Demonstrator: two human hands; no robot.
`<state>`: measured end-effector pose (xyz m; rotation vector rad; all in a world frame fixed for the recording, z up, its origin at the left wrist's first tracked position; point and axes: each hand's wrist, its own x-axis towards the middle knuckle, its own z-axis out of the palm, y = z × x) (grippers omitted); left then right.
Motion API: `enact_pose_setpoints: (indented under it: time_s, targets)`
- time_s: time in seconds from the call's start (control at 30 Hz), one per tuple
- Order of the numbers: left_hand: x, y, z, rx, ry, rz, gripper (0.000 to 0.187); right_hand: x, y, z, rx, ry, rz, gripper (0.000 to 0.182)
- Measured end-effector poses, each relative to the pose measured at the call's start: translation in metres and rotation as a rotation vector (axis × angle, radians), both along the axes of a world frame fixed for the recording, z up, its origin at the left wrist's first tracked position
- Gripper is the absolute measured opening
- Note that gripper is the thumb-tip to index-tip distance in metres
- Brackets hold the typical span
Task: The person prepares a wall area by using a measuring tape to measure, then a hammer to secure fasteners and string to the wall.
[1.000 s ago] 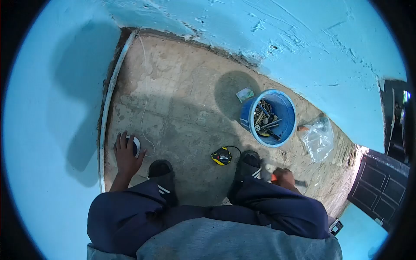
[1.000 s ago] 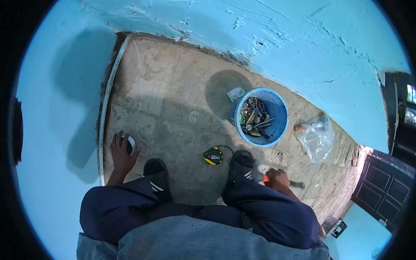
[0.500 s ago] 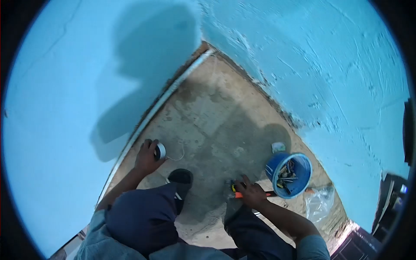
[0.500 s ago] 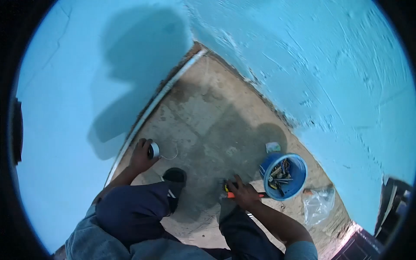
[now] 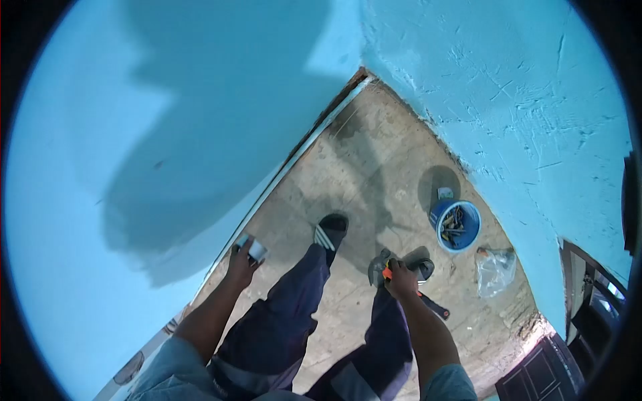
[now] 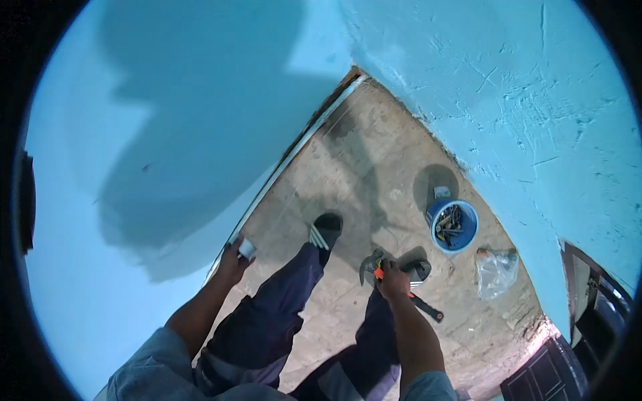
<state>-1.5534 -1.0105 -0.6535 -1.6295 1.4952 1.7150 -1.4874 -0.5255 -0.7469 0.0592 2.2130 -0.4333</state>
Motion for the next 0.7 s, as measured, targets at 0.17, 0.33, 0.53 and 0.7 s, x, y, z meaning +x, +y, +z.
enact_pose_setpoints:
  time_s: [0.17,0.33,0.53,0.7]
  targets:
    - [0.023,-0.024,0.07,0.338,0.182,0.314,0.058,0.047,-0.037,0.119,0.02,-0.06,-0.215,0.058]
    - [0.075,-0.038,0.147,0.554,0.32,0.142,0.063,0.103,-0.039,0.214,0.034,-0.097,-0.264,0.057]
    - [0.206,-0.051,0.214,0.582,0.362,0.155,0.059,0.229,-0.006,0.285,0.082,0.046,-0.286,0.059]
    - [0.352,-0.079,0.264,0.601,0.337,0.281,0.051,0.347,0.045,0.348,0.127,-0.049,-0.232,0.065]
